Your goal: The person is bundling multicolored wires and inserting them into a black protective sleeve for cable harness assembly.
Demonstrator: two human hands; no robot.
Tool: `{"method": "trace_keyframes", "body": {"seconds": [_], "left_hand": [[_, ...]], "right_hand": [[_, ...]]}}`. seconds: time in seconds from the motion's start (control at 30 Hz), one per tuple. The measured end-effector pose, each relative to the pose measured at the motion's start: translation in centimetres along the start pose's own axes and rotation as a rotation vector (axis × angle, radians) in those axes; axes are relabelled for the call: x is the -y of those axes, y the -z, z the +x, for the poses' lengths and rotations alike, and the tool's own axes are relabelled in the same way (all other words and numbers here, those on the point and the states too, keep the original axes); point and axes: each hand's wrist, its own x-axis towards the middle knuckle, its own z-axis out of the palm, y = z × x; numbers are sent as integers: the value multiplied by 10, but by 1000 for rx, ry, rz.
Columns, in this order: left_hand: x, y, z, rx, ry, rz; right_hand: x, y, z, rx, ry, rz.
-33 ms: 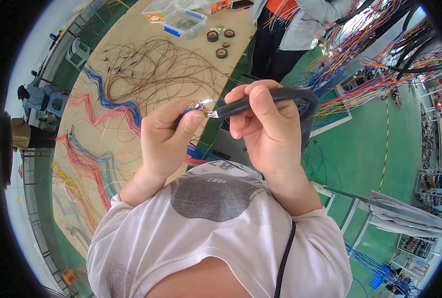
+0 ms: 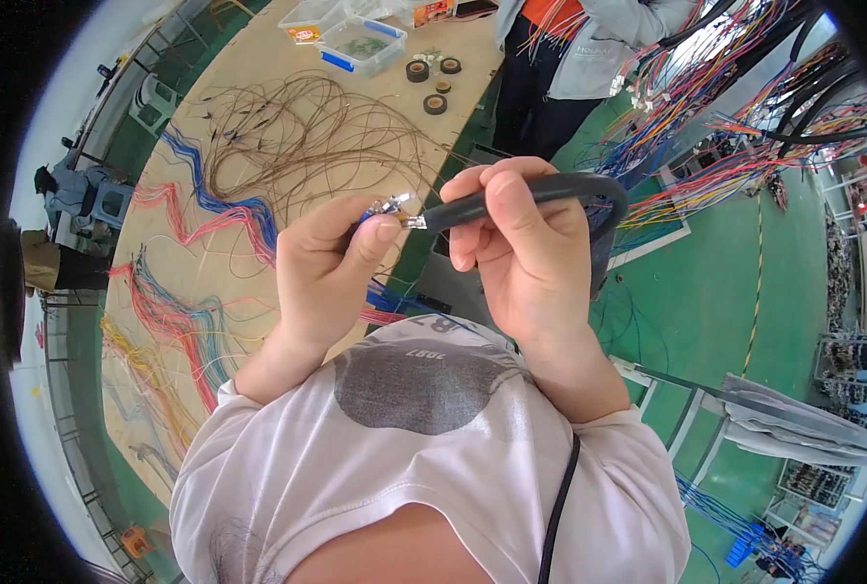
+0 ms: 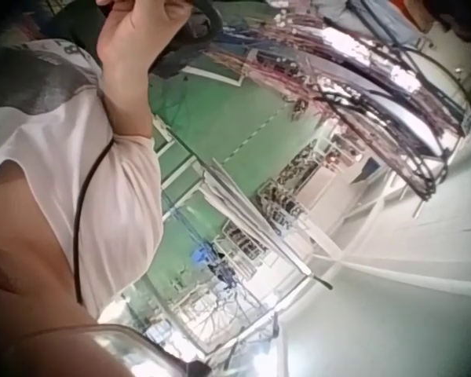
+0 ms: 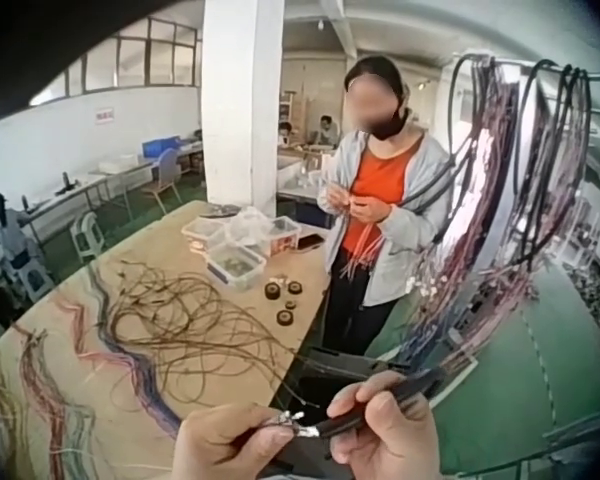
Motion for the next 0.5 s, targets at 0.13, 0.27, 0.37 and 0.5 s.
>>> {"method": "trace_keyframes", "body": {"seconds": [0.13, 0.27, 0.37, 0.5], "left_hand": [[1, -1, -1, -39, -44, 100], [1, -3, -1, -13, 0, 21], [6, -7, -4, 11, 20, -21], [4, -9, -1, 61, -30, 73]], "right_hand": [[-3, 0, -3, 43, 171, -244], [-6, 2, -7, 43, 293, -464], [-11, -1, -6, 9, 293, -333], [-13, 3, -7, 5, 263, -266]]}}
